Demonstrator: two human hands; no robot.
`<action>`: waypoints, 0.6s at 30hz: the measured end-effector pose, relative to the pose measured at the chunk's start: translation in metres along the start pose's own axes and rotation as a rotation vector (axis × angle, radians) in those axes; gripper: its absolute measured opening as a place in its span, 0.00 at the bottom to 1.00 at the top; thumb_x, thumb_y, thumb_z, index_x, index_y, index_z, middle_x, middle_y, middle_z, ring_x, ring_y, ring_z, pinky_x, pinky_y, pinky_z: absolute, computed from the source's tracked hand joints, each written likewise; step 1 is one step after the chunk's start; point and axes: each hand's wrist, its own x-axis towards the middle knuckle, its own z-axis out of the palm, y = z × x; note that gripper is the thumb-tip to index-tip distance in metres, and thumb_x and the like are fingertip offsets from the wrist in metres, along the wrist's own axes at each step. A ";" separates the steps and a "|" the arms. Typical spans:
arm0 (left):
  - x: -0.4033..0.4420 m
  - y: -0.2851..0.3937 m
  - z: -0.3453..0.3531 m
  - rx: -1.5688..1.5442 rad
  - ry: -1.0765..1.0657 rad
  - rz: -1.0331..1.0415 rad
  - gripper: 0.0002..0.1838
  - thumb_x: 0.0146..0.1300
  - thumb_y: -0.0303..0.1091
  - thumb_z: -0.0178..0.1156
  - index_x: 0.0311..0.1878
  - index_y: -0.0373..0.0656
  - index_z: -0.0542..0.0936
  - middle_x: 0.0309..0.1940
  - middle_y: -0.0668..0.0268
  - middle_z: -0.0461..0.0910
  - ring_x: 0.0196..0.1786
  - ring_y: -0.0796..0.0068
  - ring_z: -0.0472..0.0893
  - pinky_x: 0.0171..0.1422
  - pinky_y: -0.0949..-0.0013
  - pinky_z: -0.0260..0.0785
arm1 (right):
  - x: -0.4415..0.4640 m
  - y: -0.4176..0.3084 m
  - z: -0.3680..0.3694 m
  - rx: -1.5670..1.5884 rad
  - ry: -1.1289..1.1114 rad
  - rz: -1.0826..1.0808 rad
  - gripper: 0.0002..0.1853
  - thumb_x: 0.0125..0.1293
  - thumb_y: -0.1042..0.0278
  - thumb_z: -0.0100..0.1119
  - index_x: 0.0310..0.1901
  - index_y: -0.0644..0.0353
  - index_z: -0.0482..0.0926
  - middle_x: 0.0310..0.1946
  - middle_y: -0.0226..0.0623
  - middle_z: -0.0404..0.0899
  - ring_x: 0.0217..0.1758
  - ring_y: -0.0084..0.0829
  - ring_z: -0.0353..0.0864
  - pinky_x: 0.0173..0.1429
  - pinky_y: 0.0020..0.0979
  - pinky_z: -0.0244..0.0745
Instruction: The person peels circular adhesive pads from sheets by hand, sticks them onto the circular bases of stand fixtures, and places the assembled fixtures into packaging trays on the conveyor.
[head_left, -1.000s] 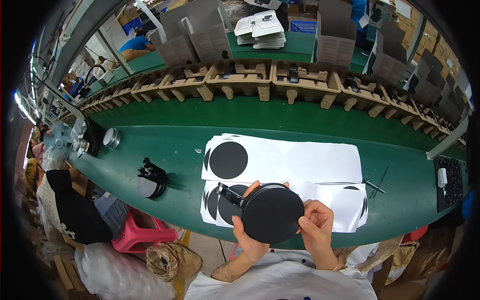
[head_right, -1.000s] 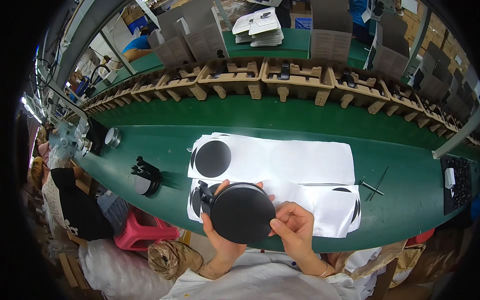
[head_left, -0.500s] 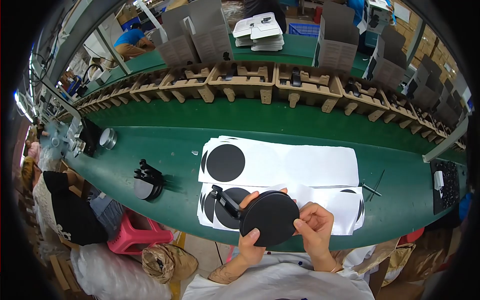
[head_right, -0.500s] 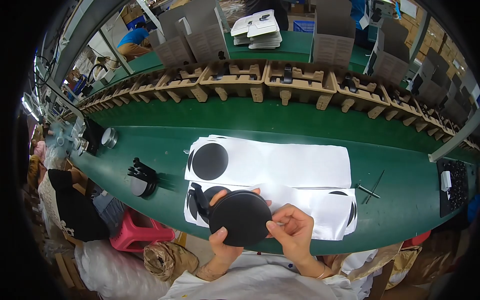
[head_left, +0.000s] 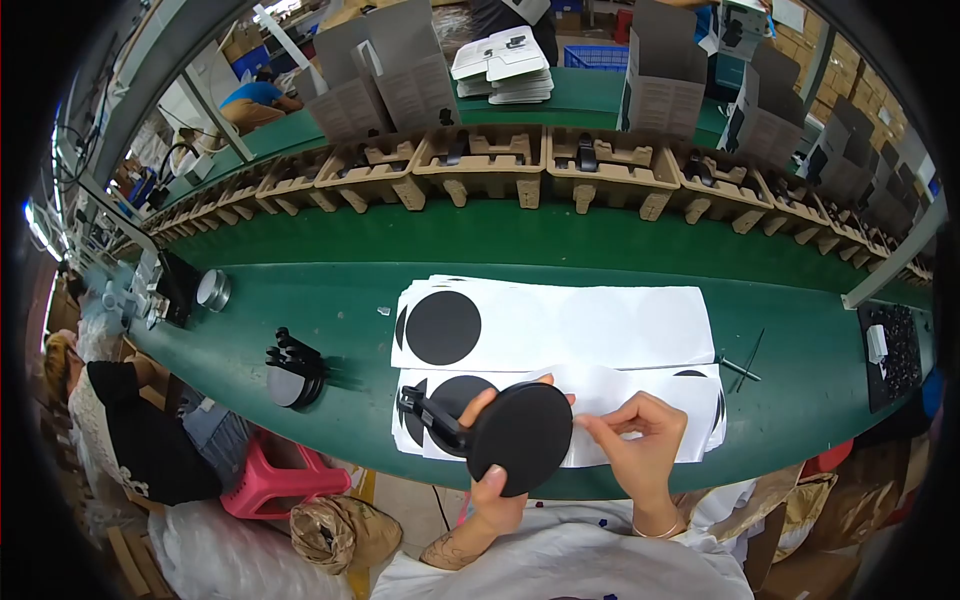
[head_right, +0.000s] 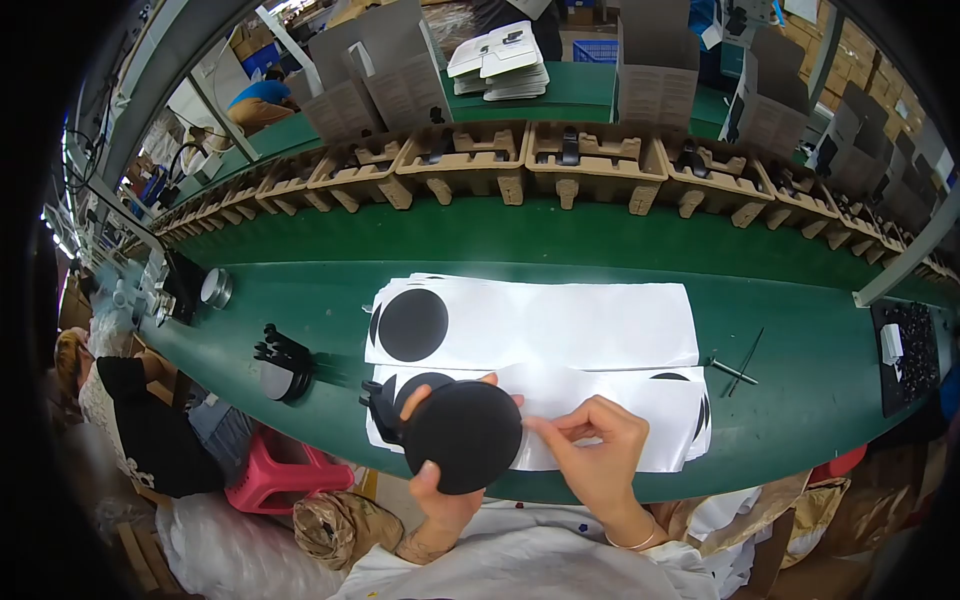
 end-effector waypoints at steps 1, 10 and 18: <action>0.001 0.003 -0.001 -0.034 0.007 -0.004 0.42 0.55 0.54 0.56 0.70 0.57 0.49 0.65 0.40 0.60 0.64 0.38 0.67 0.66 0.49 0.64 | -0.001 0.000 0.000 -0.051 0.047 -0.095 0.08 0.47 0.78 0.73 0.25 0.64 0.79 0.23 0.38 0.80 0.29 0.25 0.83 0.33 0.24 0.77; 0.005 0.008 -0.002 0.014 0.048 0.041 0.44 0.57 0.66 0.51 0.73 0.63 0.48 0.70 0.47 0.53 0.66 0.36 0.62 0.68 0.43 0.60 | -0.013 -0.008 0.020 -0.252 -0.190 -1.080 0.12 0.55 0.76 0.59 0.42 0.63 0.83 0.42 0.40 0.83 0.48 0.36 0.83 0.51 0.31 0.78; 0.012 -0.006 -0.022 0.042 -0.060 0.171 0.56 0.41 0.59 0.70 0.72 0.58 0.50 0.68 0.57 0.55 0.66 0.48 0.65 0.70 0.43 0.57 | -0.002 0.001 0.019 -0.181 -0.137 -1.067 0.14 0.55 0.81 0.57 0.45 0.66 0.82 0.46 0.42 0.82 0.51 0.36 0.82 0.54 0.31 0.79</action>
